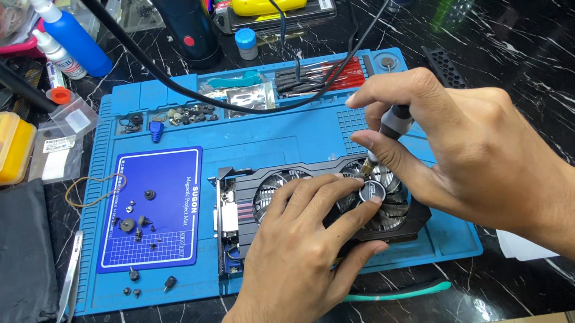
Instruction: The person uses a soldering iron to apply heat to the center of a graphics card fan, then uses tweezers to remove a small plastic cap. They repeat the process on the second fan, applying heat and removing the cap. Finally, they use a toothbrush to clean the fan blades.
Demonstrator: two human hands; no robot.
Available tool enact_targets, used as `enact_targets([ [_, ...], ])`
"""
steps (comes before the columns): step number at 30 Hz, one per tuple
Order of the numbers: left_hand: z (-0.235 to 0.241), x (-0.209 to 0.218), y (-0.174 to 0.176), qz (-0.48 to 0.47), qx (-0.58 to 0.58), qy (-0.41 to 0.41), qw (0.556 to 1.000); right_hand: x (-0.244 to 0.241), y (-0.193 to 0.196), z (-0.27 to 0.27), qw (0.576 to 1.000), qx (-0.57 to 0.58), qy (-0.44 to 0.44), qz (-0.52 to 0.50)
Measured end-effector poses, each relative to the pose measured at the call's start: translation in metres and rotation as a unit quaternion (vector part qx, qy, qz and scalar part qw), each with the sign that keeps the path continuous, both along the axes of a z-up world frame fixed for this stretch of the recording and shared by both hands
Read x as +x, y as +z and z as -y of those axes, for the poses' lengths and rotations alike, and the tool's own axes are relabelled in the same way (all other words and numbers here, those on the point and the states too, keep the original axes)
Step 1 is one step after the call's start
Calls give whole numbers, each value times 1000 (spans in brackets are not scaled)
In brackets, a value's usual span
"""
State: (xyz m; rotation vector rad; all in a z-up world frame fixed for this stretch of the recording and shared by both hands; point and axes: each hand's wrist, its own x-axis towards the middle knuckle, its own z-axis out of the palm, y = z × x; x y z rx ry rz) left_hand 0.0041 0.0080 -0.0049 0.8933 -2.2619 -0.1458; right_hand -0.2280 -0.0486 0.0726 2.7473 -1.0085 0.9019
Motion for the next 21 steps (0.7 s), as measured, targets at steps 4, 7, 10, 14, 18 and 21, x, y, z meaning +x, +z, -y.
enact_targets([
  [4,0,0,0,2,1,1,1000,0,2,2,1000,-13,-9,-27],
  [7,-1,0,1,7,3,3,1000,4,14,1,997,13,-48,-66],
  [10,-1,0,1,-2,0,-4,1000,11,25,-1,990,7,-71,-121],
  [14,0,0,1,-5,-10,-1,1000,18,31,1,965,-34,-112,-235],
  [18,-1,1,1,-3,-7,-1,1000,21,29,4,914,-122,-209,-326],
  [21,-1,2,0,-9,-6,-4,1000,22,38,2,897,-142,-216,-359],
])
